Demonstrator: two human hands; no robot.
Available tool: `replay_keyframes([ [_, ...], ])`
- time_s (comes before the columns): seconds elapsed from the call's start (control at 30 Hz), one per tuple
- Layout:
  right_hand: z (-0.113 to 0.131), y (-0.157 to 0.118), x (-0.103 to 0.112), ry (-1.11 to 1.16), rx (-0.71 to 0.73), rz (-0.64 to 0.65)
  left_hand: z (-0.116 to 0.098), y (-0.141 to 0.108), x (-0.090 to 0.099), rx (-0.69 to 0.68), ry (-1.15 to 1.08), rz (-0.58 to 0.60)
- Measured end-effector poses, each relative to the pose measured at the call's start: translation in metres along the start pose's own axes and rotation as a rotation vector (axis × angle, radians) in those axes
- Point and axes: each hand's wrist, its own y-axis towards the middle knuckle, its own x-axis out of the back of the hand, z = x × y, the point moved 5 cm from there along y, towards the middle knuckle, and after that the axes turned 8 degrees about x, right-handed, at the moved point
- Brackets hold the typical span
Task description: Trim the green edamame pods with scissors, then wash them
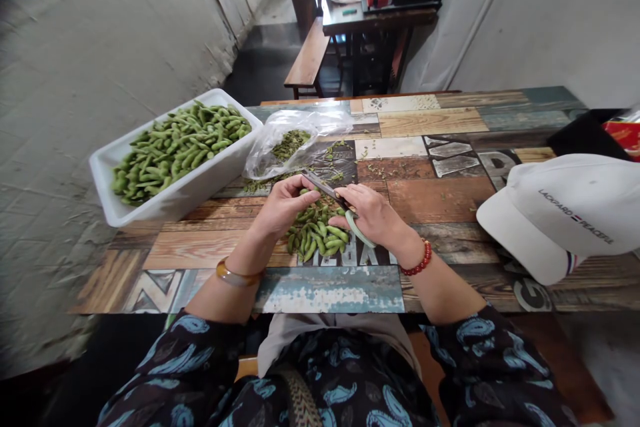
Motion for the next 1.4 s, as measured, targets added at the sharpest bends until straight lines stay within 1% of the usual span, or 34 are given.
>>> replay_keyframes([
  [0.13,-0.007,0.000,0.003,-0.004,-0.099,-0.039,0.007,0.001,0.002,0.113,-0.159,-0.032],
  [0.2,-0.010,0.000,0.005,-0.020,-0.133,-0.061,0.008,0.002,0.004,0.147,-0.253,-0.047],
  [0.33,-0.010,-0.001,0.003,-0.039,-0.111,-0.053,0.006,0.003,0.005,0.171,-0.394,-0.055],
  [0.47,-0.007,-0.002,-0.001,-0.039,-0.076,-0.029,0.004,0.002,0.006,0.190,-0.478,-0.066],
  [0.7,-0.004,0.000,0.000,-0.034,-0.077,-0.017,0.006,-0.001,-0.004,0.206,-0.462,-0.010],
  [0.97,-0.005,0.002,0.003,-0.021,-0.089,-0.025,0.013,-0.001,-0.010,0.220,-0.446,0.014],
  [1.17,-0.003,0.002,0.005,-0.015,-0.072,-0.049,0.011,-0.001,-0.010,0.194,-0.435,0.007],
  [1.27,-0.003,0.002,0.006,-0.006,-0.061,-0.036,0.009,-0.001,-0.008,0.179,-0.450,0.006],
  [1.4,-0.005,0.001,0.005,0.011,-0.094,-0.026,0.006,0.000,-0.001,0.178,-0.493,-0.012],
])
